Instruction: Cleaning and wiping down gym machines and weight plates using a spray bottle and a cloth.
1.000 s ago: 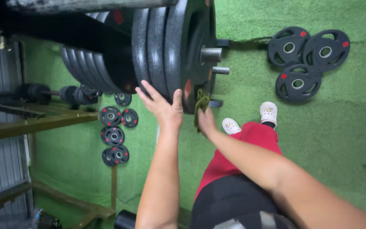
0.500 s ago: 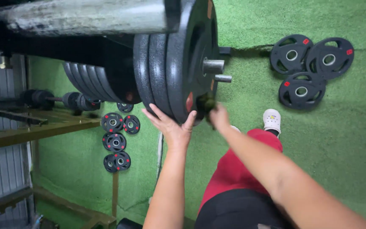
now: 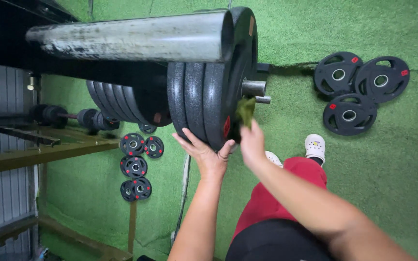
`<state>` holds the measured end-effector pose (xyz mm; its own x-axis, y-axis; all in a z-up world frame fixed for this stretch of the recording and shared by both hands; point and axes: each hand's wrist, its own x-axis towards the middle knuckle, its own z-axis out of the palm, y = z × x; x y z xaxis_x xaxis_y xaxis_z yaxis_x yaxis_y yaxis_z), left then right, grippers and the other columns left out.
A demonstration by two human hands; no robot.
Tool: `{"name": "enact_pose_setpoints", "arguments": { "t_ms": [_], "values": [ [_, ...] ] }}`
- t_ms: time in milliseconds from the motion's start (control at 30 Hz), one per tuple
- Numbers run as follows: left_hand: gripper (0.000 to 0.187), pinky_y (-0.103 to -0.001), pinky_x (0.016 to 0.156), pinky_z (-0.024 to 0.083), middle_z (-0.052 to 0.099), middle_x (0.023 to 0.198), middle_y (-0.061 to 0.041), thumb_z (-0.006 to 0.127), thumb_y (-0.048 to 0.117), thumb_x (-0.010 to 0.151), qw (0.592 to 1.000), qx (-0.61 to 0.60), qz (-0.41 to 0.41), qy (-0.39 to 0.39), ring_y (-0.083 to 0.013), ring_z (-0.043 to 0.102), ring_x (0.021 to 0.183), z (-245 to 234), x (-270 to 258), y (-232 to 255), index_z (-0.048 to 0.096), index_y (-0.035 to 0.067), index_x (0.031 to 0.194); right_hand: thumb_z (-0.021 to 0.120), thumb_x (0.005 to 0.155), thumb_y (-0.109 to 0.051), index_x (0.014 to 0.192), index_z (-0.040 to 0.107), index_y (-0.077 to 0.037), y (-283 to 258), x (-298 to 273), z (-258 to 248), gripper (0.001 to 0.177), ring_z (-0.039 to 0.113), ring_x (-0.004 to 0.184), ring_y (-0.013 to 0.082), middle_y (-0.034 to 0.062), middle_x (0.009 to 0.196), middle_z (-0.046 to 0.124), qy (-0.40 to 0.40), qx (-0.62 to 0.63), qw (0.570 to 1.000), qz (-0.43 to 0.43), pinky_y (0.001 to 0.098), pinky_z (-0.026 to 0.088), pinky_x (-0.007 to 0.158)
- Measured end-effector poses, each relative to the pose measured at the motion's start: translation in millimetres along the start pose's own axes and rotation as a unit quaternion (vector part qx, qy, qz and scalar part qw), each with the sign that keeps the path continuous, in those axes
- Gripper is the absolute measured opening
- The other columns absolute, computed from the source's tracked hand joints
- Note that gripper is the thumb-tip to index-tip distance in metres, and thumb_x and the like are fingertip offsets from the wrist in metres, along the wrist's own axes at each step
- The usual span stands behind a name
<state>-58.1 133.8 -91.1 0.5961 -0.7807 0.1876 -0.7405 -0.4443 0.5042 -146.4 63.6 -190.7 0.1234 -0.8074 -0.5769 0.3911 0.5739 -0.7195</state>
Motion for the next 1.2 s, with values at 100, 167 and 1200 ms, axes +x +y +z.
{"name": "enact_pose_setpoints", "arguments": {
  "t_ms": [100, 167, 1200],
  "values": [
    [0.14, -0.067, 0.129, 0.014, -0.009, 0.169, -0.041, 0.066, 0.084, 0.074, 1.0, 0.007, 0.021, 0.017, -0.0602, 0.001, 0.16, 6, -3, -8, -0.008, 0.01, 0.168, 0.055, 0.098, -0.005, 0.145, 0.053, 0.002, -39, -49, 10, 0.047, 0.061, 0.115, 0.0156, 0.0072, 0.13, 0.067, -0.056, -0.06, 0.995, -0.062, 0.0285, 0.047, 0.1],
    [0.14, -0.067, 0.128, 0.014, -0.009, 0.168, -0.042, 0.064, 0.085, 0.073, 1.0, -0.002, 0.017, 0.02, -0.0604, 0.001, 0.159, 8, -3, -8, -0.008, 0.012, 0.168, 0.054, 0.102, -0.005, 0.156, 0.038, 0.004, -52, -51, 15, 0.057, 0.053, 0.136, 0.0202, 0.0136, 0.148, 0.057, -0.147, -0.062, 0.974, -0.162, 0.0316, 0.04, 0.114],
    [0.051, -0.059, 0.127, 0.029, 0.05, 0.158, -0.024, 0.059, 0.028, 0.103, 0.981, 0.078, 0.179, -0.017, -0.0479, 0.039, 0.152, -17, 135, 116, 0.057, 0.006, 0.149, 0.048, 0.098, -0.009, 0.119, 0.063, -0.002, -97, 240, 74, 0.027, 0.065, 0.083, 0.0241, 0.0107, 0.096, 0.069, 0.069, -0.025, 0.996, 0.057, 0.041, 0.053, 0.072]
  ]
}}
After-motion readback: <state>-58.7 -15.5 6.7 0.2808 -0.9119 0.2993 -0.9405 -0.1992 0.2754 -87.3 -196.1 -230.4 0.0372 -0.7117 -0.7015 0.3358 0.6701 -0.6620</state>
